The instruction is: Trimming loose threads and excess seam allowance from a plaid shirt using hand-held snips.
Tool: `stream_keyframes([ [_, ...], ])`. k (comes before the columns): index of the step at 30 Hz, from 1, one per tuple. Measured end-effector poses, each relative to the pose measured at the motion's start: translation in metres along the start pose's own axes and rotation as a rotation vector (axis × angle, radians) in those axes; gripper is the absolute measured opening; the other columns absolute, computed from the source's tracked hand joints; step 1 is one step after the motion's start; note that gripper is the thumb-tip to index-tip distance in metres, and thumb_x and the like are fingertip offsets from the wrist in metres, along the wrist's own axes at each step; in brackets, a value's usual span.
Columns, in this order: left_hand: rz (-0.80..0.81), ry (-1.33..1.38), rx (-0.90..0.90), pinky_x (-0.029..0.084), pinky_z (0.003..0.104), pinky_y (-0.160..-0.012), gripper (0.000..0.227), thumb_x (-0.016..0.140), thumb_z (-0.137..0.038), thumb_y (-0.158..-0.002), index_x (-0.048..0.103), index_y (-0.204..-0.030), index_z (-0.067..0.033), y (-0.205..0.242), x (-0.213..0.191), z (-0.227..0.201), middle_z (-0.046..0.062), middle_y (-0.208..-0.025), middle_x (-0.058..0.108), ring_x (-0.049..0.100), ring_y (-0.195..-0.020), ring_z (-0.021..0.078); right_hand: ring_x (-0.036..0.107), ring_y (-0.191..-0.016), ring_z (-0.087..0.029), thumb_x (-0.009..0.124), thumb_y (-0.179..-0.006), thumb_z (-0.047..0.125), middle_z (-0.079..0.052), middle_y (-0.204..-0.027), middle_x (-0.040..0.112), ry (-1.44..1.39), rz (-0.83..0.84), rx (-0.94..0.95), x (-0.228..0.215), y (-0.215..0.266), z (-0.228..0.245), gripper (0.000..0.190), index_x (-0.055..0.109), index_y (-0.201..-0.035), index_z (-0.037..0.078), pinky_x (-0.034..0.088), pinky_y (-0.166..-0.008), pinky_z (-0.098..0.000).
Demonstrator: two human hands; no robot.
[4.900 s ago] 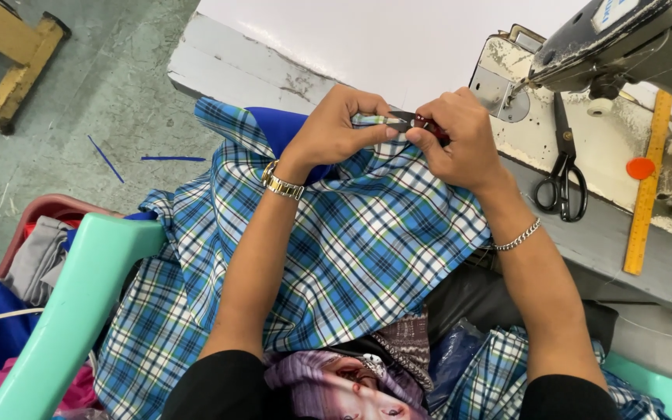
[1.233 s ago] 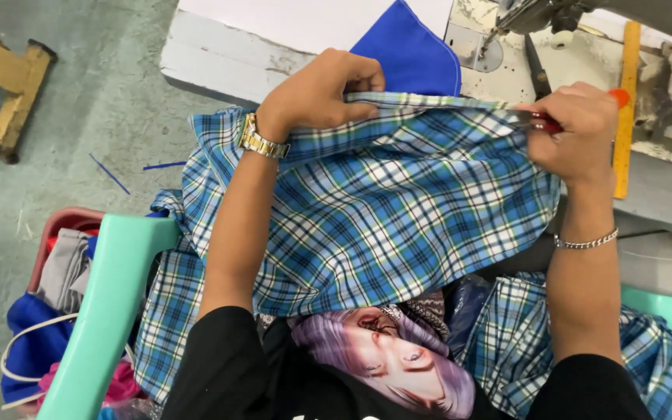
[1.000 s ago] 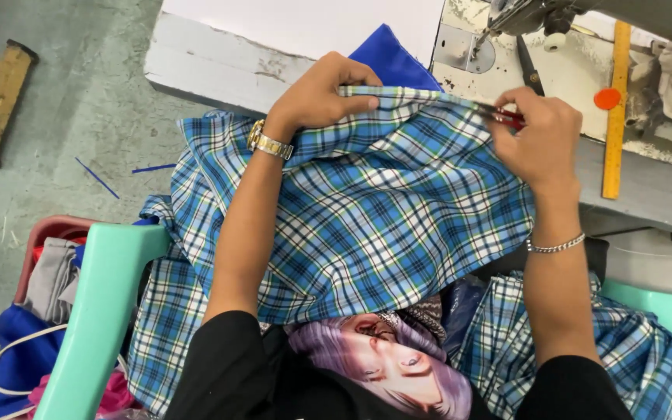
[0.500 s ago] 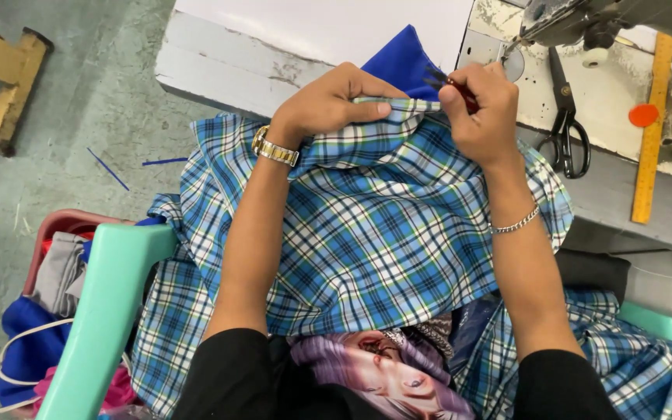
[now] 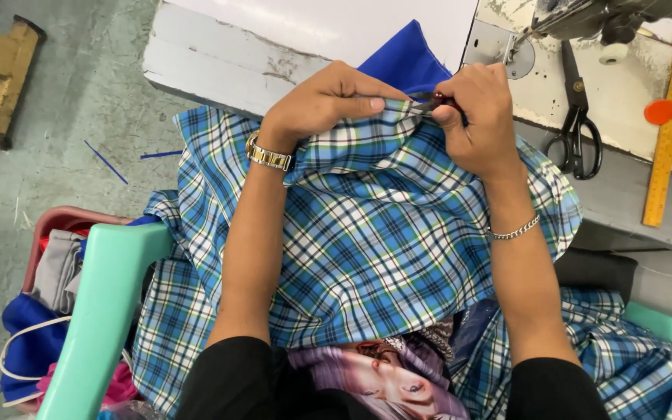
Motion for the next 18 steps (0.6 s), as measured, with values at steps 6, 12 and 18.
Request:
stream_keyframes([
  [6,-0.02,0.052,0.003,0.017,0.023,-0.053,0.028,0.053,-0.015,-0.112,0.071,-0.13,-0.0051,0.0,0.0,0.004,-0.007,-0.053,0.031,0.021,-0.049,0.0056,0.047,-0.078,-0.026,0.032,-0.114,0.048,-0.01,-0.085,0.056,0.047,0.014,-0.019,0.002,0.002,-0.003,0.059,0.06,-0.094,0.001,0.032,-0.08,-0.0423],
  [12,-0.242,0.298,-0.004,0.024,0.021,-0.054,0.026,0.064,-0.024,-0.105,0.076,-0.12,-0.0064,-0.004,0.024,0.011,-0.006,-0.064,0.058,0.033,-0.055,0.004,0.046,-0.08,-0.026,0.025,-0.114,0.049,-0.011,-0.089,0.054,-0.054,0.037,0.024,0.001,-0.002,0.001,0.062,0.059,-0.098,-0.001,0.034,-0.084,-0.0417],
  [18,-0.216,0.291,-0.007,0.019,0.021,-0.055,0.029,0.061,-0.026,-0.108,0.074,-0.125,-0.0068,-0.002,0.026,0.005,-0.008,-0.061,0.054,0.027,-0.053,0.003,0.046,-0.077,-0.025,0.024,-0.114,0.046,-0.009,-0.083,0.052,-0.032,0.002,0.011,0.002,0.0,-0.001,0.062,0.06,-0.092,0.0,0.033,-0.08,-0.041],
])
Point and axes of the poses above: each hand's wrist, its own y-axis away from the middle knuckle, its own x-axis out of the palm, z = x × y, the point moved 1 cm from there along -y, towards the middle knuckle
